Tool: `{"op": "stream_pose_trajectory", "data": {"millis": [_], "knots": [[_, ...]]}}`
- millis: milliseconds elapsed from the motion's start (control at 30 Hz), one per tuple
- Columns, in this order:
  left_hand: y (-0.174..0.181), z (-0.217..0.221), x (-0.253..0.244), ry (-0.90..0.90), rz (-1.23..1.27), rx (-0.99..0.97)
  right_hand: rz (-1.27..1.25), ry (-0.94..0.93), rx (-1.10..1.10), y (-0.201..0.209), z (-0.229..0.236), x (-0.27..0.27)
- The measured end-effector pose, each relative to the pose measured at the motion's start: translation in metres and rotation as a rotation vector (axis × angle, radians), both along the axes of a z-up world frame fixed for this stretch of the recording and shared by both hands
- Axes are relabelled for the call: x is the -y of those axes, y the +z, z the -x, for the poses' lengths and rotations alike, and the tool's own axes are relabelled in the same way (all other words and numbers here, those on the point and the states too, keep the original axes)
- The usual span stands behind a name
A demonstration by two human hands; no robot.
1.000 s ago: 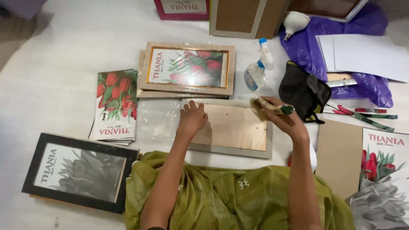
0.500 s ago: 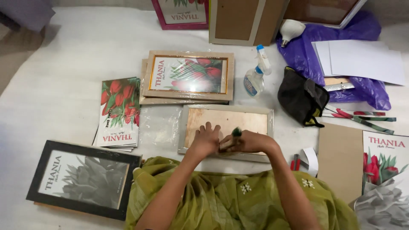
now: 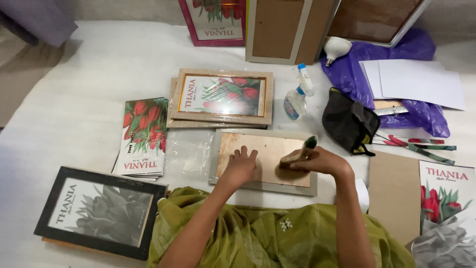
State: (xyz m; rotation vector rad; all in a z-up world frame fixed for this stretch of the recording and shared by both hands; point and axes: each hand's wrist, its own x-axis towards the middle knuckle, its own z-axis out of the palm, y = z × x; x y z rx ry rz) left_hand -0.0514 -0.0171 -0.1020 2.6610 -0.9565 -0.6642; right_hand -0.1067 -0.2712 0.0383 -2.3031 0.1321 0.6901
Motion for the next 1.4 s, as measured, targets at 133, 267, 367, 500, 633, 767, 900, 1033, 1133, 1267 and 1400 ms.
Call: {"op": "stream_pose_trajectory", "data": {"millis": [133, 267, 367, 500, 633, 767, 900, 1033, 1133, 1267, 1400], "knots": [[0.002, 0.006, 0.003, -0.002, 0.003, -0.023, 0.103, -0.101, -0.265, -0.060, -0.003, 0.021], [-0.009, 0.008, 0.002, -0.017, -0.047, -0.083, 0.118, -0.308, -0.221, -0.077, -0.014, 0.038], [-0.009, 0.008, 0.006, 0.001, -0.099, -0.095, 0.083, -0.290, 0.150, 0.013, -0.005, 0.000], [-0.019, 0.006, 0.008, 0.016, -0.083, -0.116, 0.211, -0.238, 0.310, -0.028, -0.002, 0.013], [-0.009, 0.002, 0.013, 0.027, -0.147, -0.244, 0.045, -0.073, 0.056, -0.074, 0.004, 0.036], [-0.013, 0.001, 0.017, 0.053, -0.186, -0.265, -0.037, -0.122, -0.245, -0.094, 0.003, 0.045], [-0.016, -0.001, 0.020, 0.054, -0.191, -0.256, 0.059, -0.140, -0.230, -0.093, -0.006, 0.045], [-0.020, 0.010, 0.020, 0.055, -0.179, -0.247, 0.071, -0.124, -0.273, -0.064, 0.000, 0.030], [-0.021, 0.001, 0.021, 0.053, -0.164, -0.194, 0.076, -0.122, -0.239, -0.069, -0.006, 0.033], [-0.018, 0.013, 0.023, 0.146, -0.134, -0.137, 0.171, -0.206, -0.214, -0.070, 0.001, 0.025], [-0.017, 0.009, 0.023, 0.158, -0.112, -0.142, 0.146, -0.242, -0.234, -0.067, -0.003, 0.024]]}}
